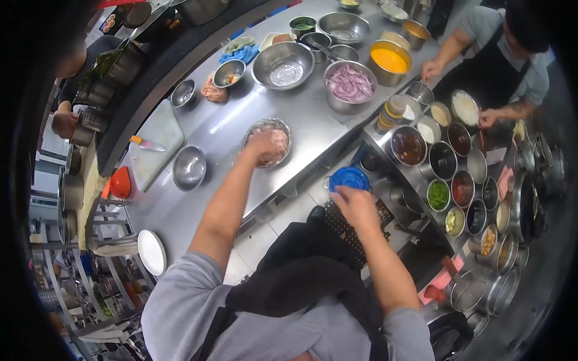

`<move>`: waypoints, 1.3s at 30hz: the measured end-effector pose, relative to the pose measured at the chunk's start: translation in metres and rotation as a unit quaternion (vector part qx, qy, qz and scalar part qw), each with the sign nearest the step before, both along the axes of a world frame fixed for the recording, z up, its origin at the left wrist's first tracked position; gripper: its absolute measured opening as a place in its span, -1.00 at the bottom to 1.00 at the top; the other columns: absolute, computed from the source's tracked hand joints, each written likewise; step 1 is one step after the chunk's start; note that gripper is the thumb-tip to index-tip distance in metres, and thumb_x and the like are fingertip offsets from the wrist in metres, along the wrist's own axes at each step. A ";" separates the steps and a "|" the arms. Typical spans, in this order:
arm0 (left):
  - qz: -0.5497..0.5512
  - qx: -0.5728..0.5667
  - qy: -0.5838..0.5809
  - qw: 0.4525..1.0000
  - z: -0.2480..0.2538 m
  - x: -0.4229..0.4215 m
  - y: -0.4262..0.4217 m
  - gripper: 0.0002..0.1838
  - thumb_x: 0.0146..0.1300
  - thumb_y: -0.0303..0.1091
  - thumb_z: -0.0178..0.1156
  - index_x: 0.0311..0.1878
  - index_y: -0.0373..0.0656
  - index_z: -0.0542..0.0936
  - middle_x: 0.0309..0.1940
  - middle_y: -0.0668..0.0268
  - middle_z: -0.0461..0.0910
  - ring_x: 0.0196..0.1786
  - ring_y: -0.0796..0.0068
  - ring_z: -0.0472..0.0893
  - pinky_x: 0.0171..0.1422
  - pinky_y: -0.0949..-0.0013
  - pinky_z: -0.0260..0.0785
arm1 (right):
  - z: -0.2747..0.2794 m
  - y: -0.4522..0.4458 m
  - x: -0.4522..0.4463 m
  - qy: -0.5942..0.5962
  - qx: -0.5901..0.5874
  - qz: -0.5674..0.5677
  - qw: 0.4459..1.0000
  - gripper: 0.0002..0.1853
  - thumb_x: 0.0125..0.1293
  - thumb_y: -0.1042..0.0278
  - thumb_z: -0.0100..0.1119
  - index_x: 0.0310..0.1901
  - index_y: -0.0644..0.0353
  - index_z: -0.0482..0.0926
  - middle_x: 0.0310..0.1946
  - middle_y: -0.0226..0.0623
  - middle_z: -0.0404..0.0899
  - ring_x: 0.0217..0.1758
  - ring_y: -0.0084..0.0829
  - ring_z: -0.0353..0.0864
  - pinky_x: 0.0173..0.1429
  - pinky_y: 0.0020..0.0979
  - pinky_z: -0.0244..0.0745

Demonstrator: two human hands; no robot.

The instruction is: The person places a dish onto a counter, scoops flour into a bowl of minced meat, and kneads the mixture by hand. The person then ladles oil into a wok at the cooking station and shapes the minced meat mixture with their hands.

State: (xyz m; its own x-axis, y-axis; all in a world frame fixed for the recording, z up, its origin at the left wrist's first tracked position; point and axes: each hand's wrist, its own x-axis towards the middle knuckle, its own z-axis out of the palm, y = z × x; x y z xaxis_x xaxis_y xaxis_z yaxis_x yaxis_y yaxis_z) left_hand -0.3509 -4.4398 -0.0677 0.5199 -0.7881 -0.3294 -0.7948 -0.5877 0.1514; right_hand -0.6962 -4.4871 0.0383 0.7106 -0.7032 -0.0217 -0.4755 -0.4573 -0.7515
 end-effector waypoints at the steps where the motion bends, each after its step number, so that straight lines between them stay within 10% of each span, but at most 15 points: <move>1: 0.001 0.002 0.002 1.000 -0.002 -0.001 -0.004 -0.32 -0.01 0.00 0.23 0.16 -0.20 0.49 0.11 -0.06 0.50 0.14 -0.06 0.51 0.22 0.15 0.38 | -0.019 -0.004 0.027 0.002 0.002 0.001 1.000 -0.67 0.20 0.15 0.26 -0.19 0.28 0.66 -0.36 0.06 0.63 -0.34 -0.08 0.66 -0.18 -0.27 0.54; 4: 0.015 -0.032 -0.020 0.999 -0.001 -0.010 -0.003 -0.29 -0.05 -0.04 0.27 0.20 -0.19 0.46 0.15 -0.03 0.47 0.14 -0.10 0.50 0.21 0.12 0.39 | -0.072 -0.010 0.094 -0.006 0.004 0.022 1.000 -0.63 0.26 0.12 0.19 -0.13 0.30 0.63 -0.39 0.04 0.64 -0.37 -0.14 0.67 -0.24 -0.26 0.55; 9: 0.160 -0.117 0.163 0.967 0.000 -0.001 0.007 -0.33 -0.10 -0.18 0.38 0.16 -0.12 0.51 0.04 -0.06 0.54 0.10 -0.01 0.54 0.22 0.19 0.38 | -0.102 -0.008 0.169 -0.018 0.345 -0.091 0.934 -0.59 0.33 0.10 0.06 -0.23 0.40 0.53 -0.54 -0.04 0.58 -0.42 -0.28 0.70 -0.39 -0.24 0.52; 15: 0.267 -0.268 0.345 0.859 0.001 0.004 0.033 -0.35 -0.15 -0.55 0.43 0.12 -0.33 0.47 -0.06 0.14 0.60 -0.02 0.32 0.60 0.03 0.36 0.49 | -0.111 -0.026 0.172 0.018 0.203 -0.054 0.977 -0.72 0.26 0.29 -0.01 -0.38 0.41 0.43 -0.47 0.24 0.52 -0.34 0.13 0.58 -0.20 -0.04 0.46; 17: 0.328 -0.370 0.505 0.707 0.034 0.003 0.035 -0.40 -0.10 -0.44 0.39 0.10 -0.32 0.48 -0.06 0.10 0.62 -0.03 0.25 0.63 0.04 0.36 0.47 | -0.115 -0.033 0.166 0.052 0.043 -0.028 0.997 -0.72 0.26 0.29 -0.01 -0.40 0.41 0.43 -0.47 0.21 0.53 -0.33 0.13 0.59 -0.21 -0.04 0.46; 21: 0.034 -0.304 0.140 0.942 0.055 -0.003 0.028 -0.29 -0.11 -0.37 0.43 0.18 -0.27 0.43 0.01 0.06 0.56 0.04 0.06 0.57 0.14 0.17 0.45 | -0.101 -0.038 0.163 0.031 0.127 -0.020 0.991 -0.70 0.27 0.30 -0.02 -0.40 0.46 0.45 -0.50 0.19 0.54 -0.54 -0.07 0.64 -0.35 -0.20 0.53; 24: -0.108 -0.243 0.157 0.951 0.026 -0.011 0.040 -0.29 -0.10 -0.27 0.39 0.20 -0.23 0.43 0.11 -0.02 0.49 0.19 -0.03 0.46 0.28 0.08 0.32 | -0.120 -0.043 0.168 0.008 0.273 -0.056 0.960 -0.68 0.29 0.29 -0.04 -0.37 0.48 0.46 -0.49 0.14 0.55 -0.54 -0.14 0.67 -0.38 -0.24 0.56; 28: -0.011 -0.100 0.261 0.960 0.063 -0.022 0.027 -0.28 -0.07 -0.22 0.36 0.23 -0.17 0.42 0.24 -0.03 0.37 0.31 -0.05 0.33 0.38 0.02 0.19 | -0.106 -0.046 0.164 0.018 0.251 -0.044 0.967 -0.66 0.30 0.29 -0.05 -0.36 0.51 0.46 -0.47 0.11 0.57 -0.53 -0.17 0.68 -0.41 -0.27 0.57; 30: -0.160 -0.119 0.083 0.976 0.073 -0.031 0.014 -0.28 -0.04 -0.23 0.32 0.28 -0.06 0.39 0.27 -0.06 0.32 0.28 -0.13 0.34 0.36 -0.04 0.21 | -0.099 -0.044 0.164 0.046 0.251 -0.038 0.966 -0.66 0.29 0.27 -0.06 -0.35 0.49 0.48 -0.42 0.17 0.57 -0.48 -0.08 0.67 -0.32 -0.21 0.57; 39: -0.113 -0.123 -0.027 0.986 0.001 -0.044 -0.005 -0.56 0.03 -0.26 0.29 0.03 -0.04 0.50 0.05 0.03 0.47 0.06 -0.11 0.48 0.17 -0.02 0.37 | -0.134 -0.038 0.159 0.025 0.160 -0.047 0.986 -0.66 0.28 0.24 -0.07 -0.35 0.44 0.50 -0.40 0.21 0.56 -0.37 0.04 0.64 -0.14 -0.13 0.52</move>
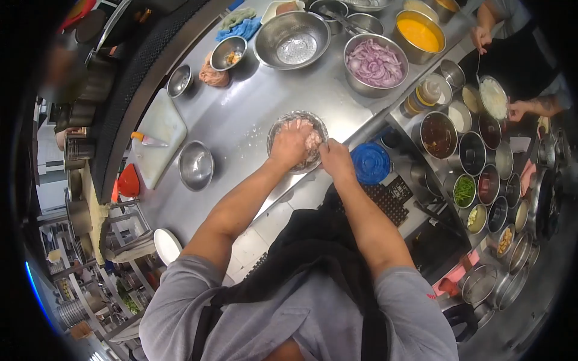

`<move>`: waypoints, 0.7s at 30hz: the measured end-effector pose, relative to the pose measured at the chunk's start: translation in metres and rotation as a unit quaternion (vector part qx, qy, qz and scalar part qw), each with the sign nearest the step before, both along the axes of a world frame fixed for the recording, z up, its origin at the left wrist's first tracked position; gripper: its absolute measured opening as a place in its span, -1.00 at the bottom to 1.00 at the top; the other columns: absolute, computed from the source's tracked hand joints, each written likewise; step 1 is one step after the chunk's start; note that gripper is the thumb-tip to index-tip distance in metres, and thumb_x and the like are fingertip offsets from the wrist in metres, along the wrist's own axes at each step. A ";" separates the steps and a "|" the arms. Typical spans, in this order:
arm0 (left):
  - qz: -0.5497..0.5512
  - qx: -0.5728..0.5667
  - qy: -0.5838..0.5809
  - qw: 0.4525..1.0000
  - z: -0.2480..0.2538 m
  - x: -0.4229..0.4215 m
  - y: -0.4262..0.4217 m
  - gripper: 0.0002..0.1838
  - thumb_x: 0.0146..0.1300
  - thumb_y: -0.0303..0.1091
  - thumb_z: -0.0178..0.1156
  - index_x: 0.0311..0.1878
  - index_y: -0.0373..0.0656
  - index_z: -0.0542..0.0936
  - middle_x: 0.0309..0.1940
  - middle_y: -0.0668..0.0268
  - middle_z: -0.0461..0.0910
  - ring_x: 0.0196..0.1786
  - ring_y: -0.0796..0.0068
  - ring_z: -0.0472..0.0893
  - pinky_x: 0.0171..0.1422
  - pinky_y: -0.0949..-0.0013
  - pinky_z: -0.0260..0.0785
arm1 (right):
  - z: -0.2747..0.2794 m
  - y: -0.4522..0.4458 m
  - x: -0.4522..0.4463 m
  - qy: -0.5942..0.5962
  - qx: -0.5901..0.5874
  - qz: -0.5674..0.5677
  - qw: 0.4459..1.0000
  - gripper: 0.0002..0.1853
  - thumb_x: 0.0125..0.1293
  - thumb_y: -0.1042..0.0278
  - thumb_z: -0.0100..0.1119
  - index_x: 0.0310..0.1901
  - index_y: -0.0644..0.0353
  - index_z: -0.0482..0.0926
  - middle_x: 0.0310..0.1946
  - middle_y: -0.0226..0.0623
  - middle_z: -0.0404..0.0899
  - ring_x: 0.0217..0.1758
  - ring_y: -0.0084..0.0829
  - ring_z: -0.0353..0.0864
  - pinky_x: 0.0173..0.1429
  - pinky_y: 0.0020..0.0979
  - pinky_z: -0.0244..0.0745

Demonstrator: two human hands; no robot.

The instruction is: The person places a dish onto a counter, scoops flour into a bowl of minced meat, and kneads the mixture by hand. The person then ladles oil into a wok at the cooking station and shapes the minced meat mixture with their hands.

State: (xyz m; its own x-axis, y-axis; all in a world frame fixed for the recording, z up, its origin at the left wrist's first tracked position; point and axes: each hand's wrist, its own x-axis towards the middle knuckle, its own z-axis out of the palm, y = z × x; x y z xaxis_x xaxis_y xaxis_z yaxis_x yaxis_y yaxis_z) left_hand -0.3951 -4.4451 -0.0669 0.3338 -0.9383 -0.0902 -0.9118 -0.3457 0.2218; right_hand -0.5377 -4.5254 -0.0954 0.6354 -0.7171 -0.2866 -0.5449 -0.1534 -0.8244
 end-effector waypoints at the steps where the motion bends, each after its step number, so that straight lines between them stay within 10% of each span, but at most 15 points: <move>1: 0.014 -0.076 0.000 0.997 -0.004 0.004 -0.003 -0.58 0.02 -0.25 0.31 0.00 -0.01 0.53 -0.11 0.10 0.50 -0.03 -0.03 0.52 0.08 0.04 0.42 | 0.011 -0.001 0.002 -0.005 -0.002 -0.002 1.000 -0.66 0.28 0.24 -0.07 -0.35 0.44 0.50 -0.40 0.21 0.56 -0.37 0.04 0.64 -0.14 -0.13 0.52; 6: 0.037 -0.114 0.034 0.992 0.002 0.024 -0.003 -0.47 -0.09 -0.15 0.42 0.01 -0.03 0.56 0.01 0.12 0.55 0.06 0.05 0.54 0.14 0.16 0.41 | 0.033 -0.006 -0.002 -0.002 0.049 -0.028 0.998 -0.66 0.29 0.27 -0.09 -0.36 0.45 0.50 -0.48 0.16 0.58 -0.56 -0.14 0.67 -0.27 -0.21 0.56; 9: 0.131 -0.124 0.281 0.943 0.012 0.027 0.001 -0.36 -0.11 -0.15 0.45 0.09 -0.13 0.51 0.01 0.12 0.56 0.09 0.10 0.54 0.23 0.26 0.35 | 0.031 -0.011 -0.012 0.006 0.045 -0.015 0.999 -0.66 0.28 0.28 -0.08 -0.37 0.49 0.48 -0.47 0.17 0.58 -0.57 -0.14 0.66 -0.33 -0.22 0.56; 16: 0.042 -0.230 0.263 0.936 0.031 0.005 0.030 -0.31 -0.20 -0.26 0.43 0.12 -0.18 0.51 -0.06 0.07 0.59 0.07 0.15 0.56 0.24 0.28 0.34 | 0.013 -0.008 -0.005 -0.052 0.091 -0.041 0.994 -0.67 0.25 0.31 -0.03 -0.38 0.52 0.48 -0.46 0.11 0.57 -0.58 -0.15 0.66 -0.46 -0.27 0.55; 19: 0.037 -0.004 0.317 0.948 0.065 -0.001 0.039 -0.33 -0.16 -0.40 0.35 0.16 -0.20 0.49 -0.02 0.02 0.58 0.05 0.08 0.58 0.15 0.25 0.43 | 0.020 -0.011 -0.011 -0.046 0.114 -0.040 0.992 -0.67 0.25 0.30 -0.02 -0.38 0.53 0.49 -0.46 0.07 0.57 -0.58 -0.16 0.66 -0.50 -0.30 0.55; 21: 0.056 -0.063 0.291 0.953 0.051 0.014 0.032 -0.34 -0.15 -0.43 0.33 0.16 -0.17 0.49 0.00 0.02 0.57 0.04 0.07 0.59 0.12 0.26 0.45 | 0.016 -0.013 -0.013 -0.046 0.114 -0.030 0.992 -0.66 0.25 0.30 -0.02 -0.38 0.54 0.48 -0.47 0.07 0.55 -0.58 -0.16 0.66 -0.51 -0.30 0.55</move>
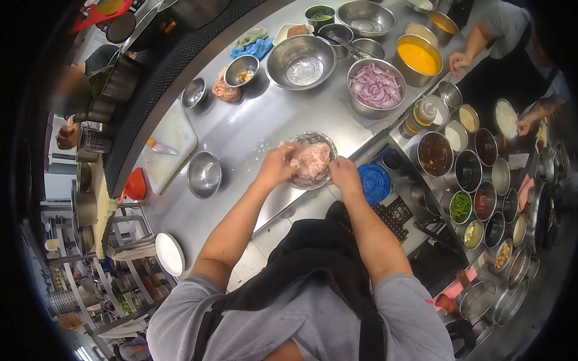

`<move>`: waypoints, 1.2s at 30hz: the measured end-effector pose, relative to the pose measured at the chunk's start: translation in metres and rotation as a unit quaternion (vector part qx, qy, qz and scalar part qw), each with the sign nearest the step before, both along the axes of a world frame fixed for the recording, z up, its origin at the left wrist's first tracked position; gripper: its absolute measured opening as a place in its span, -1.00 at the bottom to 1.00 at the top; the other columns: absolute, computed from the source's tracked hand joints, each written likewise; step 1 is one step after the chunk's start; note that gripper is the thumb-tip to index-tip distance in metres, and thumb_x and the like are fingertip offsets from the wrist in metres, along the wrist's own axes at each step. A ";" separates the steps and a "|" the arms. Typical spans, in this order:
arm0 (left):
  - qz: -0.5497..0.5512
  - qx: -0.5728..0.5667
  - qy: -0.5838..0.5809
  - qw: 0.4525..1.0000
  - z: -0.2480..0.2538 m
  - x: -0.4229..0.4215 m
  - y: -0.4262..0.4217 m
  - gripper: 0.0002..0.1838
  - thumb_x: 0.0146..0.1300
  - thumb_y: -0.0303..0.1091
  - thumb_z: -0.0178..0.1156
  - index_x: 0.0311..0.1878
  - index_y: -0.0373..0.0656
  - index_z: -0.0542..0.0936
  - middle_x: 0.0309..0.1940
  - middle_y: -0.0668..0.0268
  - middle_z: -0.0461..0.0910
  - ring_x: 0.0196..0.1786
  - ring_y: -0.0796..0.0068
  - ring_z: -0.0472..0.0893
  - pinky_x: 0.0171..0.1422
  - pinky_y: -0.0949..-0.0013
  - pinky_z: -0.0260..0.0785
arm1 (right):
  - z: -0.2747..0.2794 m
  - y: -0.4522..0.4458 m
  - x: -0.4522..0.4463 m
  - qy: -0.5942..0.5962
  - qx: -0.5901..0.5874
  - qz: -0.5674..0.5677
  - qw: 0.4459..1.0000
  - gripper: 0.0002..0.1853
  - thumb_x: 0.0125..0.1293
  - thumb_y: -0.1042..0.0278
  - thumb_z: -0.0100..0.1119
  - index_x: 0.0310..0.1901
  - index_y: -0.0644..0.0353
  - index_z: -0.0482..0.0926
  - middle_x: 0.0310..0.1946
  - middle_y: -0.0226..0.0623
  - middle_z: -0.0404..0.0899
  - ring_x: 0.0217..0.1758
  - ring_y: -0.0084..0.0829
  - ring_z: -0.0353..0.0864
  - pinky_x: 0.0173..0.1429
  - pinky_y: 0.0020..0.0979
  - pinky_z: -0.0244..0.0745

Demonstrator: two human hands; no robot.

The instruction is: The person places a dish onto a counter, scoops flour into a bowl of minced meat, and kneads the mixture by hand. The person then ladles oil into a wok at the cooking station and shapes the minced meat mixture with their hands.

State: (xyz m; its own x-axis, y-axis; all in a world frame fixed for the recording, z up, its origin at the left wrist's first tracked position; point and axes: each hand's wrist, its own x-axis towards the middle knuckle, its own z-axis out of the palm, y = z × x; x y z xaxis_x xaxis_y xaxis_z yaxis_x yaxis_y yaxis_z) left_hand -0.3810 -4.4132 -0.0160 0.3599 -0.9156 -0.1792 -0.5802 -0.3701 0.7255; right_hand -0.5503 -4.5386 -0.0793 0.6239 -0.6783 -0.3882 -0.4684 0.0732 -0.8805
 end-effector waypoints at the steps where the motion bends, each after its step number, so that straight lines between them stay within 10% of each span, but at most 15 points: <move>1: 0.034 -0.046 -0.026 0.998 -0.013 0.008 -0.003 -0.35 -0.13 -0.45 0.31 0.17 -0.15 0.49 0.02 0.01 0.57 0.04 0.06 0.59 0.09 0.26 0.46 | -0.001 0.001 -0.001 0.001 0.002 0.007 1.000 -0.65 0.25 0.30 -0.01 -0.38 0.55 0.47 -0.48 0.07 0.54 -0.58 -0.16 0.66 -0.51 -0.31 0.54; 9: 0.008 0.092 -0.075 0.993 -0.059 -0.009 -0.039 -0.39 -0.12 -0.32 0.29 0.15 -0.01 0.51 0.00 0.04 0.57 0.05 -0.01 0.56 0.18 0.14 0.40 | -0.019 0.004 -0.014 0.041 -0.107 0.008 0.993 -0.64 0.27 0.25 -0.09 -0.35 0.49 0.49 -0.36 0.15 0.57 -0.50 -0.06 0.65 -0.30 -0.17 0.54; 11: -0.008 0.088 -0.079 0.993 -0.049 -0.021 -0.040 -0.41 -0.12 -0.35 0.28 0.12 -0.03 0.52 -0.02 0.06 0.58 0.04 0.01 0.57 0.18 0.15 0.41 | 0.000 0.008 -0.029 0.049 0.031 -0.004 0.998 -0.66 0.26 0.26 -0.08 -0.35 0.46 0.51 -0.31 0.15 0.57 -0.36 -0.06 0.65 -0.19 -0.14 0.54; 15: -0.091 -0.076 -0.045 0.992 -0.044 -0.051 -0.045 -0.48 -0.16 -0.43 0.31 0.01 -0.13 0.57 -0.02 0.08 0.60 0.04 0.06 0.57 0.21 0.15 0.38 | -0.037 0.011 -0.078 0.010 -0.157 0.039 0.987 -0.72 0.18 0.27 0.05 -0.38 0.39 0.54 -0.37 0.03 0.56 -0.25 -0.08 0.63 -0.15 -0.15 0.56; 17: -0.111 -0.107 -0.033 0.988 -0.026 -0.075 -0.056 -0.49 -0.15 -0.45 0.31 -0.01 -0.27 0.55 -0.08 0.05 0.60 -0.04 0.11 0.61 0.14 0.24 0.44 | -0.052 0.009 -0.116 0.075 -0.452 0.175 0.872 -0.71 0.19 0.27 0.03 -0.37 0.40 0.55 -0.39 0.03 0.58 -0.39 -0.10 0.67 -0.27 -0.19 0.58; 19: -0.130 -0.094 0.082 0.984 -0.020 -0.112 -0.071 -0.54 -0.08 -0.51 0.31 -0.01 -0.29 0.53 -0.13 0.18 0.61 -0.09 0.30 0.61 0.06 0.32 0.46 | -0.002 0.022 -0.160 0.017 -0.022 -0.118 0.993 -0.67 0.20 0.24 0.00 -0.36 0.42 0.55 -0.43 0.06 0.60 -0.53 -0.12 0.66 -0.36 -0.21 0.57; 23: -0.169 0.008 0.343 0.924 -0.013 -0.217 -0.105 -0.50 -0.07 -0.64 0.29 0.04 -0.31 0.50 -0.11 0.29 0.58 -0.09 0.48 0.58 0.03 0.41 0.46 | 0.027 0.055 -0.274 0.006 -0.001 -0.278 0.961 -0.67 0.21 0.23 -0.01 -0.35 0.41 0.56 -0.49 0.04 0.61 -0.59 -0.19 0.65 -0.38 -0.21 0.56; 36: -0.365 0.187 0.597 0.690 0.045 -0.632 -0.143 -0.57 0.16 -0.59 0.10 0.14 -0.30 0.39 -0.03 0.16 0.56 -0.04 0.29 0.62 0.02 0.22 0.57 | 0.031 0.151 -0.626 -0.051 -0.061 -0.836 0.544 -0.71 0.28 0.30 0.03 -0.19 0.43 0.53 -0.48 -0.11 0.60 -0.56 -0.30 0.63 -0.46 -0.32 0.61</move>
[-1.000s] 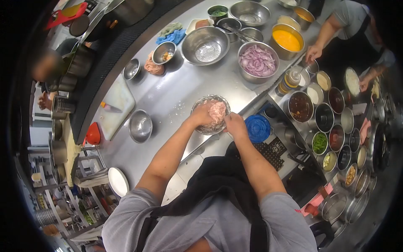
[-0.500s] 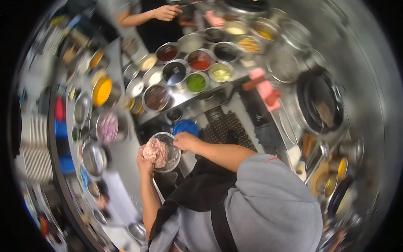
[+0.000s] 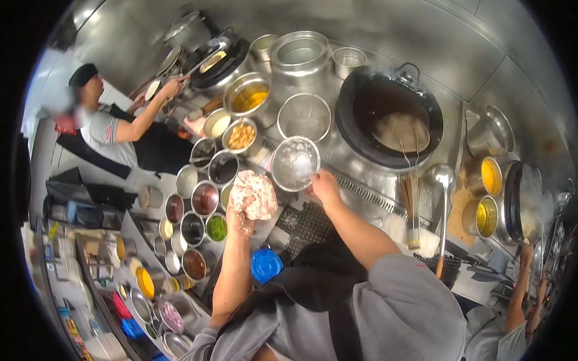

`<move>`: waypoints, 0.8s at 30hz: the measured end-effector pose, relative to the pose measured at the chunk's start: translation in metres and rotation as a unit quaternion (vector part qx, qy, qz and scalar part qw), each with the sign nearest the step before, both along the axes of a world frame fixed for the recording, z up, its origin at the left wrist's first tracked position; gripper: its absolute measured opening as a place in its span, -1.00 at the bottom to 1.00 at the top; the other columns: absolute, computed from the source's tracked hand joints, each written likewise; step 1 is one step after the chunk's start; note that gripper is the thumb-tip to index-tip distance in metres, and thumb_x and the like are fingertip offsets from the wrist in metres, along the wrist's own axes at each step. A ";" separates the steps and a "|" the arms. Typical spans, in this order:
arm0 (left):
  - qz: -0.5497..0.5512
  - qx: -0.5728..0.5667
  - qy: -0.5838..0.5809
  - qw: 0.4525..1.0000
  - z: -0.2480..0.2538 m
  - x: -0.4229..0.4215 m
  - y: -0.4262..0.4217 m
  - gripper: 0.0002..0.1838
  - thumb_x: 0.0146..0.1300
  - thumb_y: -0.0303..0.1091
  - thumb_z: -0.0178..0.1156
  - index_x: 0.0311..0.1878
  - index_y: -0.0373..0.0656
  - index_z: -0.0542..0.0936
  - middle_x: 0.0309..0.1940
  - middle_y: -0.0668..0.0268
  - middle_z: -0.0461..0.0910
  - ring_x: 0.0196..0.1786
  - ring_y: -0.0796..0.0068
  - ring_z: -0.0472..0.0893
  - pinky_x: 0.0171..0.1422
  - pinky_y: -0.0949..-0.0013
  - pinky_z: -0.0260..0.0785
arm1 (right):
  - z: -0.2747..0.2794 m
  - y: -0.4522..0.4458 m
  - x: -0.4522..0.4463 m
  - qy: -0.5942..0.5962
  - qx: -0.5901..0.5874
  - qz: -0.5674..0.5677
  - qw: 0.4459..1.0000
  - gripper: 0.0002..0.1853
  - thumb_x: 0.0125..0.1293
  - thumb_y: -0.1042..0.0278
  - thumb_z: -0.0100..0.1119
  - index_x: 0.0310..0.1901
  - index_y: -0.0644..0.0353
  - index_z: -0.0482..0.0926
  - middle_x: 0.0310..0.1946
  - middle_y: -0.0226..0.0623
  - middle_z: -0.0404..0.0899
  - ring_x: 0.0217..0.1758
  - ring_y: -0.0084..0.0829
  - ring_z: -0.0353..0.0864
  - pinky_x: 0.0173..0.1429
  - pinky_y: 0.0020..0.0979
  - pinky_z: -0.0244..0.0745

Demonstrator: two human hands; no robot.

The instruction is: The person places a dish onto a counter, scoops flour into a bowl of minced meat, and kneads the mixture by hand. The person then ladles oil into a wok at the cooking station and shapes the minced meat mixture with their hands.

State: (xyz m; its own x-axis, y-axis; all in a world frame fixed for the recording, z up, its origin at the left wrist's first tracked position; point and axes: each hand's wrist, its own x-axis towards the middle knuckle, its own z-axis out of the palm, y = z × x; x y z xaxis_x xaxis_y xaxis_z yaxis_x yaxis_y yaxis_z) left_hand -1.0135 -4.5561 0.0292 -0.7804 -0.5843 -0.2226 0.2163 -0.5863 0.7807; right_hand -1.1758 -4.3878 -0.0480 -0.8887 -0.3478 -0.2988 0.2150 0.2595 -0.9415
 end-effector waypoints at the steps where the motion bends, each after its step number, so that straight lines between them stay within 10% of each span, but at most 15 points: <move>1: -0.005 -0.005 -0.003 1.000 -0.003 -0.025 -0.003 -0.57 0.16 -0.59 0.10 0.14 -0.30 0.39 -0.03 0.16 0.56 -0.04 0.29 0.62 0.02 0.22 0.57 | -0.001 -0.011 -0.029 -0.012 0.036 0.011 0.999 -0.72 0.33 0.31 0.01 -0.14 0.41 0.53 -0.37 -0.12 0.62 -0.46 -0.31 0.66 -0.44 -0.35 0.62; 7: -0.021 0.040 -0.023 0.999 0.000 -0.136 -0.012 -0.65 0.31 -0.48 -0.07 0.17 -0.27 0.38 0.02 0.08 0.53 0.01 0.17 0.61 0.08 0.13 0.54 | -0.088 -0.061 -0.129 -0.142 -0.030 -0.018 0.989 -0.66 0.33 0.26 0.02 -0.06 0.40 0.52 -0.25 -0.01 0.62 -0.28 -0.27 0.70 -0.29 -0.30 0.58; 9: -0.017 0.057 -0.025 0.998 -0.004 -0.164 -0.015 -0.65 0.34 -0.46 -0.12 0.15 -0.29 0.40 0.00 0.04 0.54 0.02 0.12 0.59 0.14 0.07 0.50 | -0.105 -0.052 -0.131 0.163 0.249 0.104 0.949 -0.63 0.29 0.23 0.08 -0.03 0.39 0.52 -0.20 -0.02 0.63 -0.18 -0.26 0.69 -0.14 -0.24 0.55; 18: -0.083 0.106 -0.012 0.991 -0.061 -0.219 -0.025 -0.54 0.21 -0.47 0.15 0.20 -0.20 0.38 0.02 0.17 0.52 0.06 0.22 0.55 0.18 0.15 0.44 | 0.000 -0.064 -0.108 -0.010 -0.290 0.082 0.953 -0.03 -0.10 0.62 0.42 0.38 0.27 0.10 0.16 -0.19 0.45 0.17 -0.44 0.48 0.22 -0.39 0.39; 24: -0.272 0.138 0.066 0.950 -0.043 -0.249 -0.068 -0.34 0.14 -0.45 0.24 0.32 -0.22 0.24 0.13 0.18 0.46 0.21 0.23 0.46 0.30 0.22 0.31 | 0.036 -0.069 -0.147 0.058 -0.160 0.023 0.985 -0.15 -0.15 0.50 0.45 0.27 0.34 0.29 0.04 -0.17 0.54 0.09 -0.46 0.54 0.17 -0.43 0.42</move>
